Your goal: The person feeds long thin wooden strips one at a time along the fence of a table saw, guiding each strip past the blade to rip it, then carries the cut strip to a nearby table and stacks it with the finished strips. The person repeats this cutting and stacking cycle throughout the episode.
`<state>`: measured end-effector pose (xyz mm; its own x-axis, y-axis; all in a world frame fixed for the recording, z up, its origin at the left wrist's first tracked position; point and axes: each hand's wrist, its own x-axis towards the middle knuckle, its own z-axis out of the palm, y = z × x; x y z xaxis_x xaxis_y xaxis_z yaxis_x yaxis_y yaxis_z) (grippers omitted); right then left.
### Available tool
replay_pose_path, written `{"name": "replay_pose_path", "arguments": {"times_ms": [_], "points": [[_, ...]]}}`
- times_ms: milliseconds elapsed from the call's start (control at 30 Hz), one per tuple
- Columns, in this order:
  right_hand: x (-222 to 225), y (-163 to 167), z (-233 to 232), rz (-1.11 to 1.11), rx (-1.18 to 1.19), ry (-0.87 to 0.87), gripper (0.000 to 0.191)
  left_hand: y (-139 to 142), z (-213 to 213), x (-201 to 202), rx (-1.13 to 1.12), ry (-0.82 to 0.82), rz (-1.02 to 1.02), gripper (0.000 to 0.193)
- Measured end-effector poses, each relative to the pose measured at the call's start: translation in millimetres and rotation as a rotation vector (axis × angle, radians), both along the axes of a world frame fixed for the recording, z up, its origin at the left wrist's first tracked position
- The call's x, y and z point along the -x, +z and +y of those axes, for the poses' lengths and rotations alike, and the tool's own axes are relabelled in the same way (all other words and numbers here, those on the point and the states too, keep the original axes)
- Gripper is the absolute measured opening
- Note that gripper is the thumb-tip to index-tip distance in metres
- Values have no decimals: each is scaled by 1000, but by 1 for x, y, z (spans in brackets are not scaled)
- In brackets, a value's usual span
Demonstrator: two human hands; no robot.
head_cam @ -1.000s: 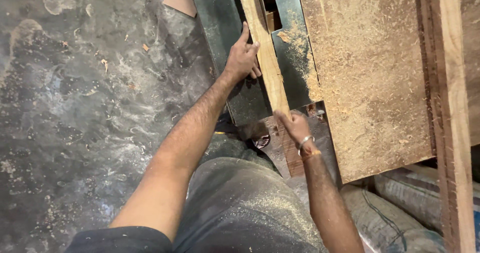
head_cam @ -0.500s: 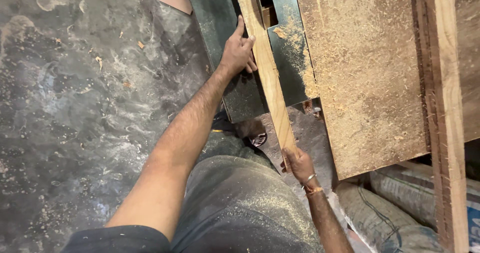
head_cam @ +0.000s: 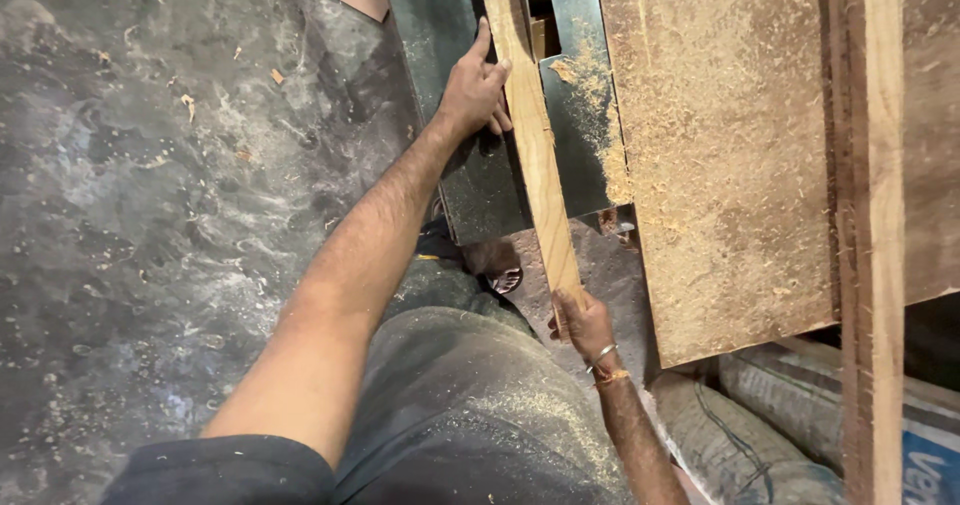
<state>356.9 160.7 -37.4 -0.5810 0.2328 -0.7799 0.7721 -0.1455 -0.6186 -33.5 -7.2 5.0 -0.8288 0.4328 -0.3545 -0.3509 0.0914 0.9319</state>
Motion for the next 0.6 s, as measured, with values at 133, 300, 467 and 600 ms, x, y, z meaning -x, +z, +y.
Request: {"name": "replay_pose_path", "arguments": {"times_ms": [133,300,467,600], "points": [[8,7,-2,-1,-18,23,46,1,-2,6,57,-9,27,80],[18,15,-6,-3,-31,2,46,4,-4,11,49,-6,44,79],[26,17,-7,-12,-34,26,46,6,-3,17,42,-7,24,80],[30,17,-7,17,-7,26,46,4,-3,22,31,9,12,80]]}}
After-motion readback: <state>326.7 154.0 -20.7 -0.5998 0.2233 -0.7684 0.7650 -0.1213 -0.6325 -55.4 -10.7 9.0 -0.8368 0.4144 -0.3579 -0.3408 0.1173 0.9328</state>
